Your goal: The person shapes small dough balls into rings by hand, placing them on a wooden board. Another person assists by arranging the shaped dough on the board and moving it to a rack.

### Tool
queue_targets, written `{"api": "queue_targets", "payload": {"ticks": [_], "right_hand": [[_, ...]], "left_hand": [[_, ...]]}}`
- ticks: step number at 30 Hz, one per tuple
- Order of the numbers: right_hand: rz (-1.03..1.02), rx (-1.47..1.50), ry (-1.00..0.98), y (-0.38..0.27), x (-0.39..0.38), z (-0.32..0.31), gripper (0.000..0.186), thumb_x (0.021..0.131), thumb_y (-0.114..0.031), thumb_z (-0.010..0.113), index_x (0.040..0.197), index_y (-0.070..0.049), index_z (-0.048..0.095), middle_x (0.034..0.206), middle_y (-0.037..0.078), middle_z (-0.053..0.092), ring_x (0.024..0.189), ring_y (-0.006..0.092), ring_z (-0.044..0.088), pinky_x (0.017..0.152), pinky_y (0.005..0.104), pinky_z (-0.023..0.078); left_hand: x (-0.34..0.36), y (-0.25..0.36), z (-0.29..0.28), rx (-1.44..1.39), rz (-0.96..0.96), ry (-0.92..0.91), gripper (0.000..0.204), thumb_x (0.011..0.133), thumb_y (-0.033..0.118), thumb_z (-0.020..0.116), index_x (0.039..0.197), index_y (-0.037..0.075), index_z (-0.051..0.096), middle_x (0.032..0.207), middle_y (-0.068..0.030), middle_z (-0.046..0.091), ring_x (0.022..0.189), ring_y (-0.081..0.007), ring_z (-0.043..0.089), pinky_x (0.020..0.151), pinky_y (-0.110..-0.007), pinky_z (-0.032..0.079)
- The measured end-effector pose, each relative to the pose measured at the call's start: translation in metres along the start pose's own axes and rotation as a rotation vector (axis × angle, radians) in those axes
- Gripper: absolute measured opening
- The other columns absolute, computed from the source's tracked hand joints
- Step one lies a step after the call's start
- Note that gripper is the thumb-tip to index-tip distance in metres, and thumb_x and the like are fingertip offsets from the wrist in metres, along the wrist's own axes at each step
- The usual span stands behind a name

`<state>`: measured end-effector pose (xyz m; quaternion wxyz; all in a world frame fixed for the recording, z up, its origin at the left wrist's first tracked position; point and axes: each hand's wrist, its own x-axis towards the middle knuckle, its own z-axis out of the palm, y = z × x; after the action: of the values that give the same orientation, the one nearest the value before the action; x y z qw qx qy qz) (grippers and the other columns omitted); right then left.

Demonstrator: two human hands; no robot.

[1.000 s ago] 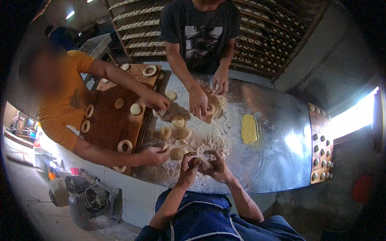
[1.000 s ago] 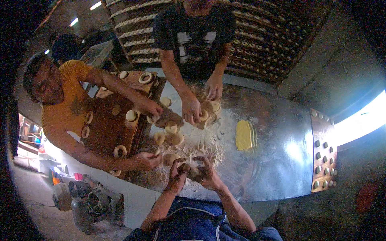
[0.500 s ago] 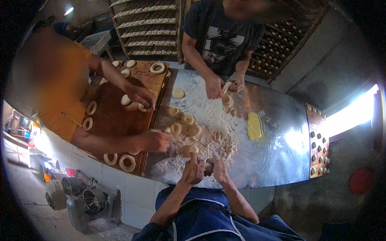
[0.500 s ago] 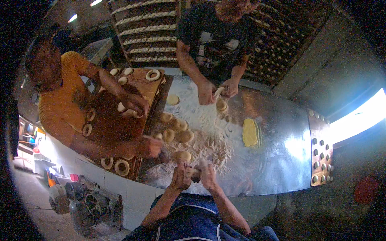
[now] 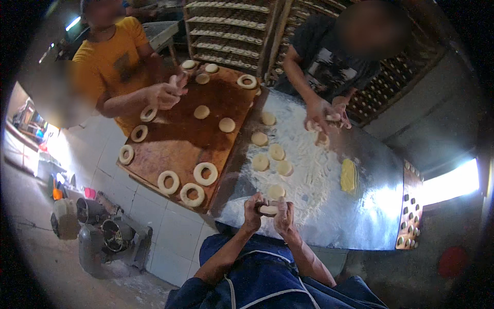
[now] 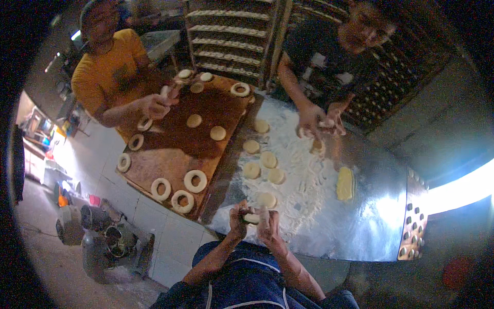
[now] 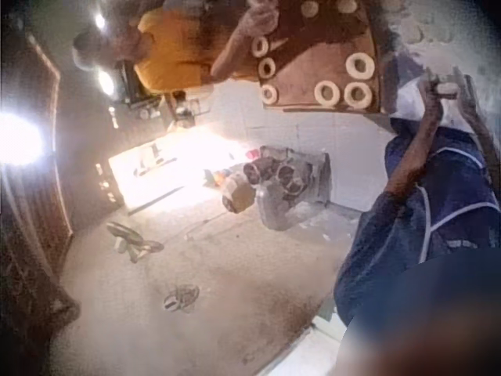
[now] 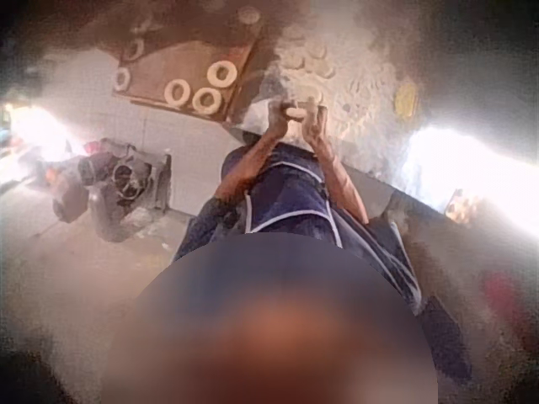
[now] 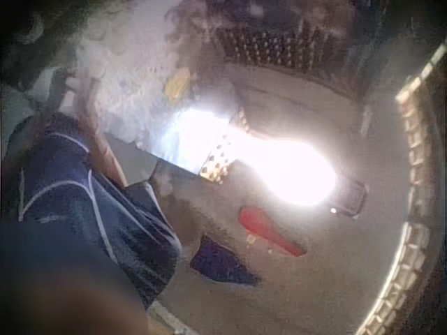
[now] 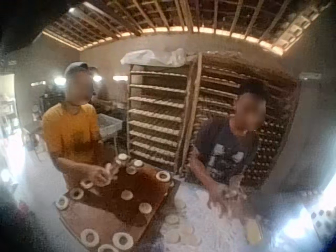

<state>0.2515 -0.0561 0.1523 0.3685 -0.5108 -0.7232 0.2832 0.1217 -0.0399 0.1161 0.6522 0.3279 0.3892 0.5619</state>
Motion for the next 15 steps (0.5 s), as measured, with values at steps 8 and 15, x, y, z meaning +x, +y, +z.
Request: {"api": "queue_targets", "payload": {"ticks": [8,15], "right_hand": [[0.088,0.132,0.221,-0.017,0.017,0.055,0.065,0.098,-0.054,0.040,0.073,0.002,0.061,0.064,0.008,0.057,0.061,0.0181,0.054,0.057,0.0370,0.043],[0.070,0.188,-0.051,-0.033,0.034,0.067,0.053,0.095,-0.044,0.035,0.103,0.001,0.062,0.082,0.018,0.061,0.073,0.0273,0.057,0.064,0.0384,0.046]], "left_hand": [[0.005,0.026,-0.036,-0.354,0.027,0.040,0.027,0.090,0.031,0.050,0.074,0.010,0.046,0.072,0.0004,0.049,0.061,-0.0119,0.046,0.055,-0.032,0.039],[0.020,0.063,-0.066,0.170,0.366,0.002,0.040,0.095,0.039,0.043,0.076,0.003,0.046,0.067,-0.0093,0.046,0.065,-0.0176,0.050,0.060,-0.034,0.040]]}}
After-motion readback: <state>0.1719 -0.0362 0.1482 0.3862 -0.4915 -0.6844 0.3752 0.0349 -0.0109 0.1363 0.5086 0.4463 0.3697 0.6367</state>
